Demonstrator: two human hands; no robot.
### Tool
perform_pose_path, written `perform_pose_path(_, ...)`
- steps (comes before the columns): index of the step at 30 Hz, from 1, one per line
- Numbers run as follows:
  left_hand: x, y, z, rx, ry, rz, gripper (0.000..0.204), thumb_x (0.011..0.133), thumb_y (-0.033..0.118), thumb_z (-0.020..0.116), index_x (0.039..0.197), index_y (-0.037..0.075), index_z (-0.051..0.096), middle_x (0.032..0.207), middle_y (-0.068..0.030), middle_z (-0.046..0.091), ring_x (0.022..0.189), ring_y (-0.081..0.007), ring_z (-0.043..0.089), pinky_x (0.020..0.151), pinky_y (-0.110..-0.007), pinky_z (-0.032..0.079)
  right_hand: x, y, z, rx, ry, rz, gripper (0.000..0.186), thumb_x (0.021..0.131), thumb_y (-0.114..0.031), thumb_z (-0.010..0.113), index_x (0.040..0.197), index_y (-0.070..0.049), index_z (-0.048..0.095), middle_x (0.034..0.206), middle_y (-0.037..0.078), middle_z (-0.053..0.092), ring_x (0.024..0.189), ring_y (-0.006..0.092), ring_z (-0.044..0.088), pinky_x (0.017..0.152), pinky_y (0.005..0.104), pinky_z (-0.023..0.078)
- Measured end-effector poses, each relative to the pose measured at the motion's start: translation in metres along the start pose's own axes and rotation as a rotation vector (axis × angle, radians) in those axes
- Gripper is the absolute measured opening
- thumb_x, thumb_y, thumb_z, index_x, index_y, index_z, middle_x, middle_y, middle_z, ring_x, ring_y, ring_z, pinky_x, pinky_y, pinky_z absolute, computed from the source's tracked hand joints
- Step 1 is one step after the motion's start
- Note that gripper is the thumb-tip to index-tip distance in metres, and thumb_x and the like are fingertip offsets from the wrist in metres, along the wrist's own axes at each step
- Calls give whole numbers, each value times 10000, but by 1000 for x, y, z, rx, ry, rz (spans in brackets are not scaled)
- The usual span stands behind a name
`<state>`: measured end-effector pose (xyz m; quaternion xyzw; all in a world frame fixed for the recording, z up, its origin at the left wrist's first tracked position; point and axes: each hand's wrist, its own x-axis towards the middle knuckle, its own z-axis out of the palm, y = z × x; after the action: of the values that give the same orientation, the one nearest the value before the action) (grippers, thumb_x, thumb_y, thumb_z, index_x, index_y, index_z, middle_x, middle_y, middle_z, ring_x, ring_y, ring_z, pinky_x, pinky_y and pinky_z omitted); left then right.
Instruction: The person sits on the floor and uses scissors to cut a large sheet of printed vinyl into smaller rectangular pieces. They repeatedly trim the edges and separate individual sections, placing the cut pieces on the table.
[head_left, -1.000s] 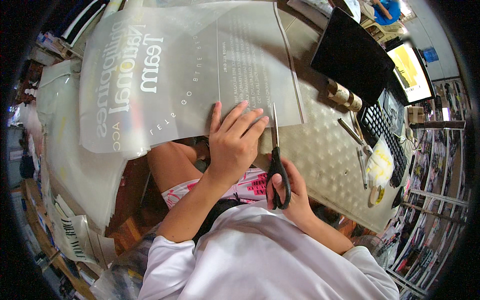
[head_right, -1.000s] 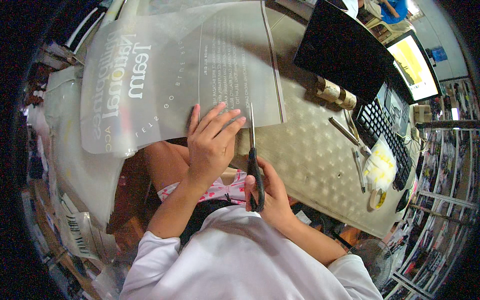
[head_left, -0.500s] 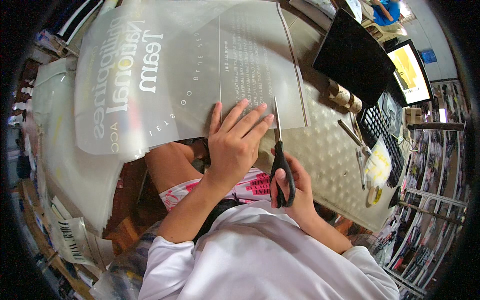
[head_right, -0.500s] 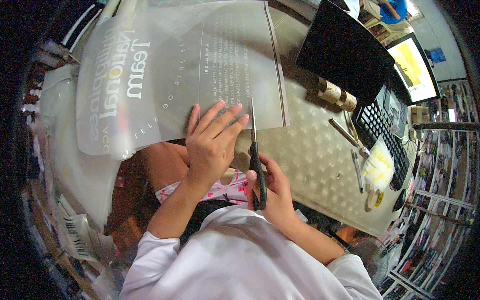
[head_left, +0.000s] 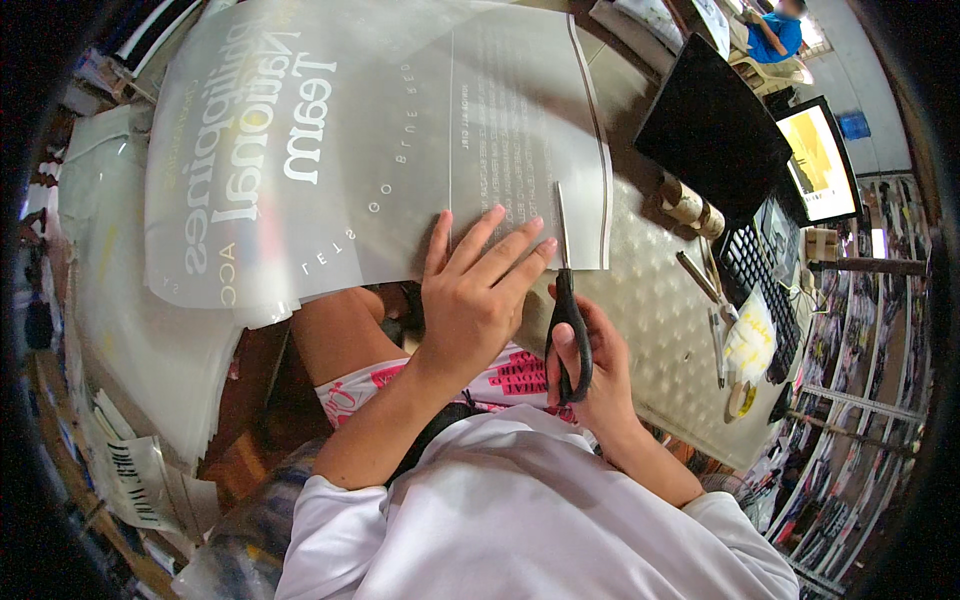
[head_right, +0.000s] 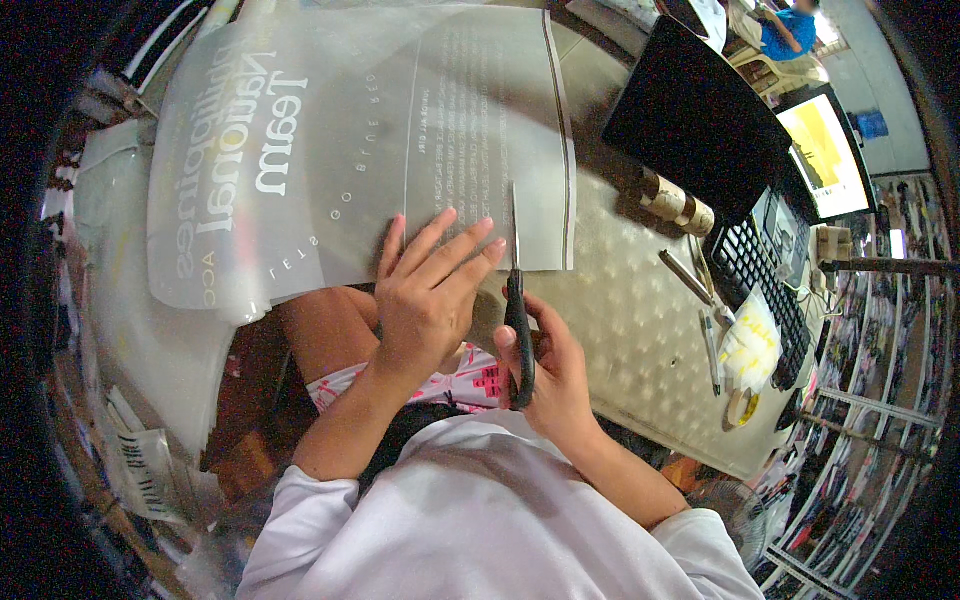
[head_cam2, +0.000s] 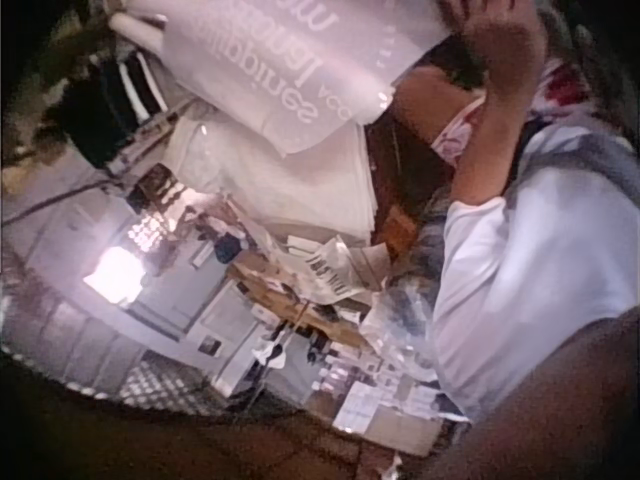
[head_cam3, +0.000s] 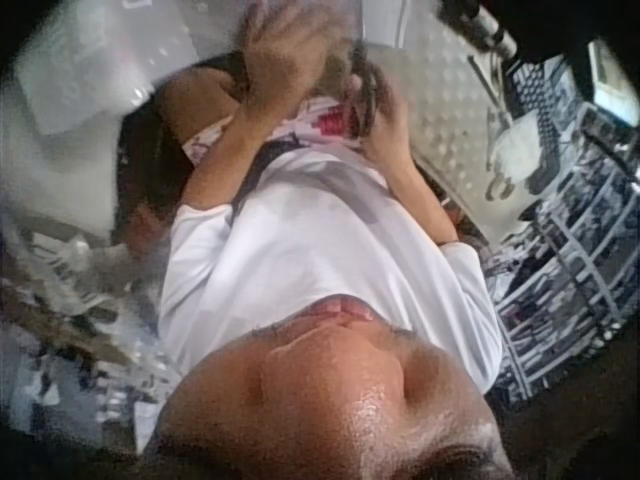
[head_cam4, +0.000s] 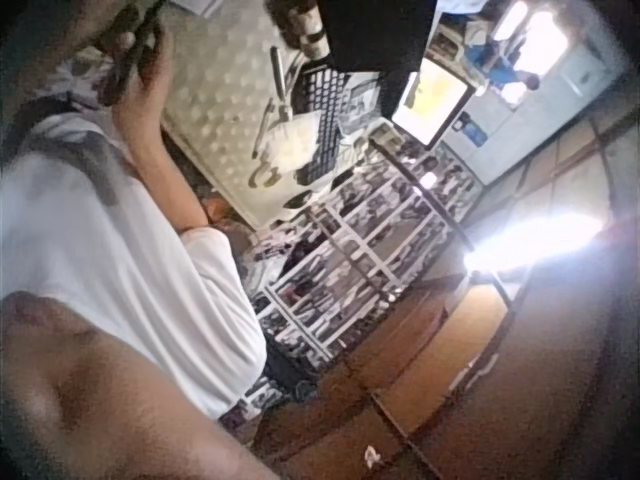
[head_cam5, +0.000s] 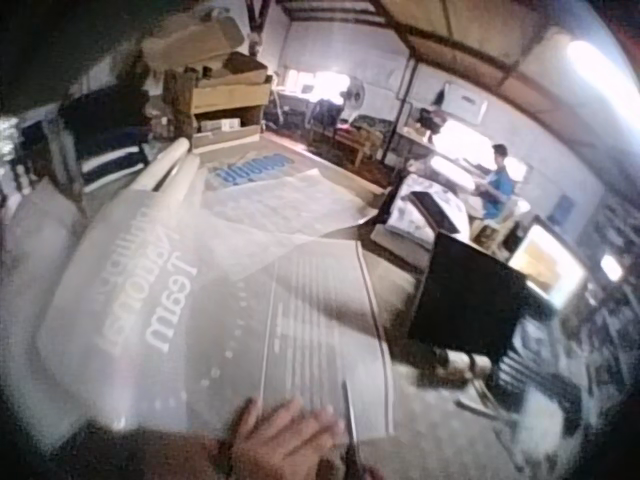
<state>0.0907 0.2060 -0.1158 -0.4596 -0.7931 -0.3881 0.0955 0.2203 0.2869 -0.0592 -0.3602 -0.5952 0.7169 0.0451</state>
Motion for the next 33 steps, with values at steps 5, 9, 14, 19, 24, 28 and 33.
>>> perform_pose_path(5, 0, 0, -6, -38, -24, -15, 328, 772, 166, 584, 1087, 173, 676, 1210, -21, 605, 1160, -271, 527, 1050, -520, 255, 16, -3, -1, -4, 31, -4, 537, 902, -298, 602, 1272, 39, 405, 570, 22, 503, 414, 93, 480, 367, 232, 366)
perform_pose_path(9, 0, 0, -6, -52, -26, -14, 327, 777, 185, 577, 1088, 166, 675, 1216, -26, 602, 1172, -276, 518, 1050, -524, 254, 24, -6, 1, 5, 37, -37, 547, 898, -311, 607, 1264, 47, 414, 573, 23, 505, 411, 91, 475, 362, 230, 359)
perform_pose_path(14, 1, -1, -5, -64, -20, -14, 315, 787, 197, 566, 1079, 163, 679, 1213, -28, 603, 1173, -282, 517, 1047, -524, 264, 38, -11, 0, -2, 27, -79, 546, 896, -325, 606, 1256, 44, 427, 623, 22, 519, 445, 72, 471, 359, 233, 373)
perform_pose_path(19, 4, 3, -9, -108, -10, -40, 300, 773, 146, 569, 1047, 165, 689, 1178, -20, 616, 1147, -277, 529, 1050, -521, 256, 51, -17, 2, 30, 53, -87, 540, 896, -326, 605, 1252, 44, 438, 662, 19, 518, 475, 62, 476, 363, 233, 389)
perform_pose_path(24, 5, 3, -8, -88, -23, -42, 345, 725, 116, 611, 1056, 175, 688, 1176, -22, 618, 1144, -283, 533, 1049, -529, 258, 67, -23, 1, 29, 21, -119, 554, 891, -334, 611, 1258, 41, 432, 700, 29, 542, 495, 65, 489, 362, 228, 396)
perform_pose_path(28, 4, 2, -9, -67, -37, -50, 360, 718, 111, 625, 1065, 182, 684, 1168, -15, 624, 1139, -283, 539, 1052, -530, 255, 77, -32, 3, 60, 42, -106, 532, 893, -326, 612, 1242, 38, 444, 717, 24, 554, 506, 63, 496, 367, 224, 398)
perform_pose_path(33, 4, 2, -10, -119, -2, -64, 309, 751, 113, 622, 1045, 184, 687, 1151, -11, 634, 1136, -278, 542, 1055, -531, 250, 90, -46, 6, 40, 66, -101, 492, 896, -316, 611, 1206, 39, 468, 706, 9, 540, 508, 58, 497, 370, 224, 396)
